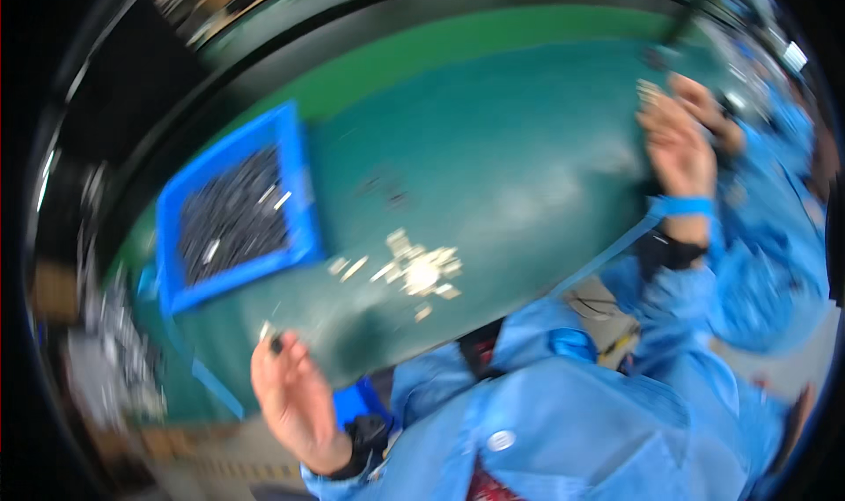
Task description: Assembling small plastic components manually at a factory workstation.
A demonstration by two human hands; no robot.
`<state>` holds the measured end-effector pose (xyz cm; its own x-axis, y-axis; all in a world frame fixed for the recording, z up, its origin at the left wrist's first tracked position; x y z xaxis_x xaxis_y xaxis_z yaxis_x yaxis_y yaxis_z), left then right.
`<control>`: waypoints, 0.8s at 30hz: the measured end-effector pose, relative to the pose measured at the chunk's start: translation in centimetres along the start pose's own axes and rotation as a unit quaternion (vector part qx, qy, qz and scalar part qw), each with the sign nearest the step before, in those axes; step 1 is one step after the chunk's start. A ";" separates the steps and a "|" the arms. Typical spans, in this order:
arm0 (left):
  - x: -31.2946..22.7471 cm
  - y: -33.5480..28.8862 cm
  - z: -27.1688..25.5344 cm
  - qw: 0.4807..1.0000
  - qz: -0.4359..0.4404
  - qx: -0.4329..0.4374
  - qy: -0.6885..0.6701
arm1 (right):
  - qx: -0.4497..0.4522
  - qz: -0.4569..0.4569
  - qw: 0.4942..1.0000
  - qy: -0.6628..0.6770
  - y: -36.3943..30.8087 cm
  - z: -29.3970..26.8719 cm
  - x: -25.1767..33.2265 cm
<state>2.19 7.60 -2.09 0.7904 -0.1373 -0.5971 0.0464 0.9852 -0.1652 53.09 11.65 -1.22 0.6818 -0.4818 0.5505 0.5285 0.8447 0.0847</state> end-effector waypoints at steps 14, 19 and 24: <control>-12.3 -3.4 -3.4 0.879 0.307 -0.157 0.331 | 0.469 -0.275 0.621 -0.565 -9.6 21.7 -10.8; -14.8 2.3 2.7 0.772 0.356 -0.163 0.500 | 0.607 -0.261 0.558 -0.502 -10.2 24.4 -14.8; -13.8 7.8 1.3 0.494 0.294 -0.176 0.799 | 0.634 -0.262 0.509 -0.521 -9.2 23.5 -18.9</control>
<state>-7.61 17.32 5.87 -0.9009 -0.0212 -0.4336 -0.2360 0.8622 0.4482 23.44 18.49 7.07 -0.3710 -0.8910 0.2617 -0.7007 0.4535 0.5508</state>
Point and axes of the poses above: each hand's wrist, its own y-axis towards the middle knuckle, its own z-axis out of the palm, x = y × z, the point moved 5 cm from there along y, towards the middle knuckle, and after that the axes turned 8 degrees about -z, right-handed, at the moved point
